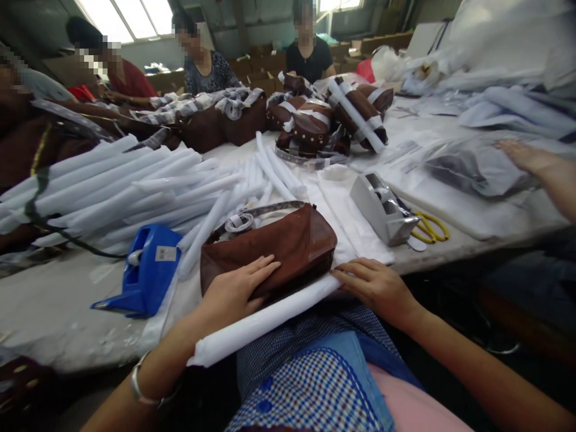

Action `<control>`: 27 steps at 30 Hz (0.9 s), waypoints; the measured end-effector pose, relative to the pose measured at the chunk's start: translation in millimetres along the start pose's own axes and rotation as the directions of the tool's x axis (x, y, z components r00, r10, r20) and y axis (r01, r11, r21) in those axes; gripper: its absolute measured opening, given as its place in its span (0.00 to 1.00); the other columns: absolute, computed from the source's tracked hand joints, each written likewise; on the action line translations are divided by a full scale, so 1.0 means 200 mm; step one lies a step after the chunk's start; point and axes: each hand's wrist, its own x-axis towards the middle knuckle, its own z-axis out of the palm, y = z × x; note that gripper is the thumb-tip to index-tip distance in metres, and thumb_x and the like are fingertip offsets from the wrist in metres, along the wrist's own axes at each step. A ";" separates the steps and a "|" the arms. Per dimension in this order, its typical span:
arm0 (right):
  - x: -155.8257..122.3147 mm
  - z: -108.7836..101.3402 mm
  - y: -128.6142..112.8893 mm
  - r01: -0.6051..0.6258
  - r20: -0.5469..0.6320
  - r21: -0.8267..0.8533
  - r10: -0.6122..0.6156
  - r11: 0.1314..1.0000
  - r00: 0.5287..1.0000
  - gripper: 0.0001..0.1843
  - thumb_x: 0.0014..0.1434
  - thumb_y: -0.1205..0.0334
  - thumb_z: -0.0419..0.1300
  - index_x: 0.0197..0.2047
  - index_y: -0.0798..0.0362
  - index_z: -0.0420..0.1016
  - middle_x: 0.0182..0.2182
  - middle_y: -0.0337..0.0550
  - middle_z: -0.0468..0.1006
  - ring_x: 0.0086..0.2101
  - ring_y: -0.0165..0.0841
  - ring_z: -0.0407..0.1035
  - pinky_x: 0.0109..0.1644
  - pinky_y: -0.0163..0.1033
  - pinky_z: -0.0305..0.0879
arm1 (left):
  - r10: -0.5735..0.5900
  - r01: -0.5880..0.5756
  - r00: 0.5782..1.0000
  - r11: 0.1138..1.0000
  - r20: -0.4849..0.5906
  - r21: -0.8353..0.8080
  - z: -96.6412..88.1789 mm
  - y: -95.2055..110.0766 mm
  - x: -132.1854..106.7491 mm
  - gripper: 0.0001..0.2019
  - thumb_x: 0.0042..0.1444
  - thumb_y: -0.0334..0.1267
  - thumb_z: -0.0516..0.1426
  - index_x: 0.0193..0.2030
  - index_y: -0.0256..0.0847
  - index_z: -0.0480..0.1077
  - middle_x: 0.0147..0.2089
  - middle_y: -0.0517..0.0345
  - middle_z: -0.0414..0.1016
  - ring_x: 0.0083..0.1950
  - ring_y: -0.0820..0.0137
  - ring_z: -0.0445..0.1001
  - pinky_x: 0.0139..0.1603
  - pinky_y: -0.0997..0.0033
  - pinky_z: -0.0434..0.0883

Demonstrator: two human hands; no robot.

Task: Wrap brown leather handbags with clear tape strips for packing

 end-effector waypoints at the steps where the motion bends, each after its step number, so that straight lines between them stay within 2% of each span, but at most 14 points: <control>1: -0.01 -0.02 0.00 0.002 0.006 -0.021 -0.002 1.000 1.000 0.19 0.68 0.66 0.54 0.59 0.45 0.75 0.49 0.47 0.80 0.46 0.41 0.73 0.50 0.46 0.70 | 0.001 -0.001 1.000 1.000 0.018 -0.007 -0.01 -0.01 0.00 0.33 0.57 0.34 0.56 0.70 0.52 0.58 0.72 0.62 0.60 0.69 0.68 0.66 0.66 0.68 0.67; 5: -0.04 -0.06 0.00 -0.023 0.002 -0.110 0.023 0.994 1.000 0.19 0.68 0.68 0.54 0.57 0.45 0.77 0.49 0.47 0.80 0.48 0.41 0.71 0.53 0.47 0.68 | 0.002 -0.001 0.999 1.000 0.053 -0.015 -0.04 -0.01 0.01 0.33 0.57 0.33 0.55 0.70 0.53 0.59 0.72 0.65 0.60 0.68 0.69 0.67 0.66 0.69 0.67; 10: -0.01 0.05 -0.06 -0.061 -0.080 -0.137 0.051 0.989 0.996 0.17 0.69 0.64 0.56 0.58 0.48 0.75 0.49 0.47 0.80 0.47 0.41 0.71 0.53 0.46 0.65 | -0.007 0.007 1.000 0.999 0.007 0.034 -0.01 0.04 0.00 0.32 0.59 0.30 0.52 0.71 0.48 0.57 0.72 0.62 0.59 0.70 0.69 0.64 0.67 0.68 0.65; 13: 0.06 0.14 -0.11 -0.110 -0.129 -0.130 0.093 0.985 0.987 0.14 0.69 0.65 0.55 0.54 0.48 0.77 0.47 0.46 0.81 0.46 0.40 0.70 0.50 0.45 0.64 | -0.008 0.009 1.000 0.999 -0.012 0.047 0.00 0.08 -0.01 0.29 0.65 0.42 0.53 0.72 0.49 0.55 0.72 0.58 0.59 0.70 0.66 0.64 0.67 0.63 0.66; 16: 0.13 0.19 -0.15 -0.156 -0.180 -0.135 0.131 0.978 0.975 0.12 0.68 0.66 0.55 0.48 0.50 0.79 0.41 0.46 0.81 0.40 0.40 0.70 0.44 0.44 0.64 | -0.002 0.006 0.999 0.995 -0.039 0.098 0.03 0.12 -0.02 0.35 0.63 0.51 0.58 0.73 0.49 0.52 0.73 0.53 0.58 0.71 0.59 0.62 0.67 0.57 0.67; 20: 0.16 0.23 -0.15 -0.198 -0.204 -0.117 0.172 0.973 0.964 0.12 0.68 0.66 0.55 0.46 0.50 0.80 0.37 0.46 0.81 0.39 0.39 0.70 0.43 0.43 0.65 | 0.016 0.017 0.989 0.975 -0.145 0.223 0.14 0.14 -0.03 0.34 0.63 0.40 0.59 0.73 0.48 0.52 0.74 0.49 0.56 0.71 0.55 0.62 0.66 0.51 0.68; 23: 0.11 0.26 -0.13 -0.099 -0.259 -0.032 0.088 0.995 0.962 0.15 0.69 0.68 0.54 0.52 0.48 0.78 0.43 0.45 0.82 0.42 0.37 0.72 0.49 0.43 0.68 | 0.032 0.043 0.968 0.957 -0.250 0.288 0.26 0.16 -0.04 0.31 0.65 0.32 0.53 0.73 0.48 0.52 0.74 0.49 0.55 0.71 0.55 0.61 0.66 0.50 0.67; 27: 0.06 0.26 -0.13 0.143 -0.376 0.082 -0.102 0.986 0.921 0.22 0.68 0.72 0.54 0.63 0.49 0.71 0.50 0.45 0.81 0.50 0.36 0.72 0.57 0.44 0.69 | 0.053 0.115 0.899 0.929 -0.435 0.351 0.41 0.17 -0.05 0.29 0.66 0.27 0.48 0.73 0.48 0.54 0.73 0.50 0.57 0.72 0.55 0.60 0.69 0.49 0.62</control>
